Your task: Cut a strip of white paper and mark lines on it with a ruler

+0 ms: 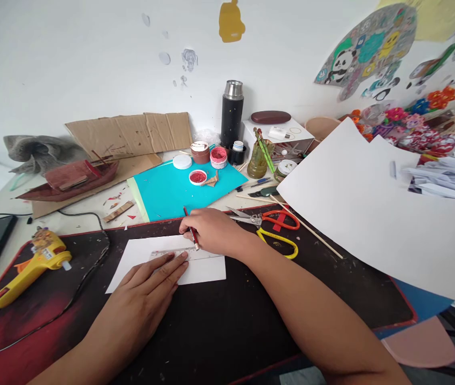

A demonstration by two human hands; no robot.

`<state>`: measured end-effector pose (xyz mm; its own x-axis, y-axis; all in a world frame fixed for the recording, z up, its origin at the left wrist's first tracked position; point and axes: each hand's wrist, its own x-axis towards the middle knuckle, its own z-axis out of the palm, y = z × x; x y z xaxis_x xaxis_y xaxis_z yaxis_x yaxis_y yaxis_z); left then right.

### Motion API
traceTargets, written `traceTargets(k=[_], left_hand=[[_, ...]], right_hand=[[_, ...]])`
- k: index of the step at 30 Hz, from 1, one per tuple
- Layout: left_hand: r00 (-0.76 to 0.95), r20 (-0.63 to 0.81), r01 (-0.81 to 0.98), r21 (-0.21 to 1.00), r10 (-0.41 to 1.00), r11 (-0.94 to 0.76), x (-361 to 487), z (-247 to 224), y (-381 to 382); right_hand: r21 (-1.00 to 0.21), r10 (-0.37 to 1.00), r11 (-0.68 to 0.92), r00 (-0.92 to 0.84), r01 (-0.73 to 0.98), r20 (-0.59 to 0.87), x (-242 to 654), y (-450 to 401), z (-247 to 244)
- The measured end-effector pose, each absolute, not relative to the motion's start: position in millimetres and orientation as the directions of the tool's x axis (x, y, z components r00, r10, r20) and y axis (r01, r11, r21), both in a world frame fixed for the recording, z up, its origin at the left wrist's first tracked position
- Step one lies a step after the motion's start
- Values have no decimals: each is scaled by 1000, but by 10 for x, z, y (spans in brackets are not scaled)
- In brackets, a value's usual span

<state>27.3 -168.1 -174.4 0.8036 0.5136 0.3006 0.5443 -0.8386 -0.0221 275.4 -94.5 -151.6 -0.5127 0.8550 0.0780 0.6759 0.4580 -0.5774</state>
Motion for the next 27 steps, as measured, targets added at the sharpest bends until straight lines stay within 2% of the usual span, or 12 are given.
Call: traceTargets(k=[12,21,27], left_hand=[[805,309,540,-27,506,-841,275,-1744,-1676],[786,299,562,20,542,-827,274,-1777,-1692],[803,319,538,-28,503,-842,280,-1737,-1670]], right_hand=[[-599,864,459,-488,657,126,2749,-955,-1532],[-642,871,482,-407,596,275,2740,-949,-1554],[-669,870,488,-373,561,323,2736,-966,-1506]])
